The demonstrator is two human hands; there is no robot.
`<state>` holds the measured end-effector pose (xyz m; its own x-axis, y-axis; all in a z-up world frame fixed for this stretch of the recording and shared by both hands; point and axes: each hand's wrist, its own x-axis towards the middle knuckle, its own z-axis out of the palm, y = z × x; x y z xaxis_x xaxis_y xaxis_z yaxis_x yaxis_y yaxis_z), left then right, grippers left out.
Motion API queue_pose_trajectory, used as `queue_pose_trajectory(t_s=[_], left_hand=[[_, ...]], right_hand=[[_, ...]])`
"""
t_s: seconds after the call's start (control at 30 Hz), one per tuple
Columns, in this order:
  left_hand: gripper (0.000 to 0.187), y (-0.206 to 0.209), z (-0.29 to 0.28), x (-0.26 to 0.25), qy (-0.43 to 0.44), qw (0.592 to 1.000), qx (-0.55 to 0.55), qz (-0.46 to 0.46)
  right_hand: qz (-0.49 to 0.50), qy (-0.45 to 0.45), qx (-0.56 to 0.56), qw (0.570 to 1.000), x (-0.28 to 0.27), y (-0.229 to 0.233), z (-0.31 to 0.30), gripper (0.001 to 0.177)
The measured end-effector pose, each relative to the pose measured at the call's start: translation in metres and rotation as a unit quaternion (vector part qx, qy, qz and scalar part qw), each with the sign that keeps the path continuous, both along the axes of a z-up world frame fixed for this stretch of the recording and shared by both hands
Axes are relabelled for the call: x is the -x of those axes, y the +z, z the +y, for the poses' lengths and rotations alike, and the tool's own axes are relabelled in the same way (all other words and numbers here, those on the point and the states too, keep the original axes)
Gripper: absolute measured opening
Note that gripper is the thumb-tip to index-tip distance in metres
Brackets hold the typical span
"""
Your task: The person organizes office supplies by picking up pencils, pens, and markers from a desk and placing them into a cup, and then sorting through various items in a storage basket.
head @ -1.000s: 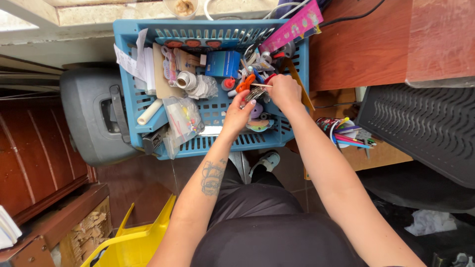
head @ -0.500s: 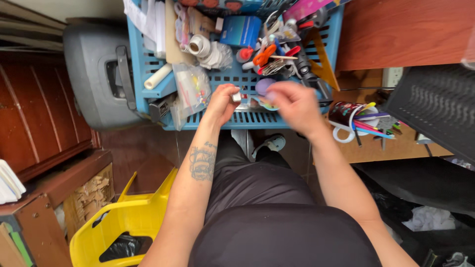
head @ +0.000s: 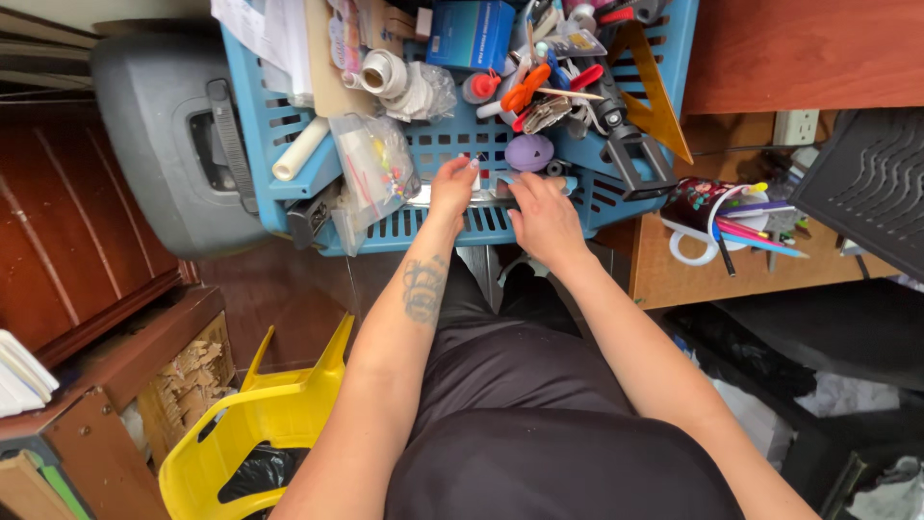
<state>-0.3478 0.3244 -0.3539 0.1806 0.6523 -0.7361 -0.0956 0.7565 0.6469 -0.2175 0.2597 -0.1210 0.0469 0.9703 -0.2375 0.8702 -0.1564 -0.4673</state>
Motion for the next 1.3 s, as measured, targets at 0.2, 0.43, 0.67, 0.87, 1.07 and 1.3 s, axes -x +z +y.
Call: queue_pose_trajectory(t_s=[0.2,0.43,0.67,0.87,1.07,1.3], left_hand=[[0.052,-0.030,-0.012,-0.027,-0.014,0.991,-0.027,0.133],[0.052,0.014,0.001,-0.028,-0.144,0.944,-0.078,0.287],[0.045,0.063,0.010,-0.027,-0.225,0.903,-0.018,0.364],[0.045,0.073,0.009,-0.031,-0.228,0.885,-0.024,0.406],[0.040,0.121,-0.011,-0.036,-0.176,0.894,-0.183,0.370],[0.027,0.218,-0.060,-0.069,-0.147,0.812,-0.494,0.273]], right_hand=[[-0.009,-0.018,0.061,0.998,-0.003,-0.011,-0.007,0.054],[-0.020,-0.032,0.098,0.994,-0.008,-0.010,-0.013,0.051],[-0.015,-0.042,0.091,0.995,-0.014,-0.009,-0.017,0.052],[0.029,-0.070,0.077,0.994,-0.023,0.002,-0.024,0.054],[0.014,-0.127,0.007,0.992,-0.042,0.014,-0.041,0.064],[0.114,-0.190,-0.118,0.968,-0.078,0.054,-0.079,0.049]])
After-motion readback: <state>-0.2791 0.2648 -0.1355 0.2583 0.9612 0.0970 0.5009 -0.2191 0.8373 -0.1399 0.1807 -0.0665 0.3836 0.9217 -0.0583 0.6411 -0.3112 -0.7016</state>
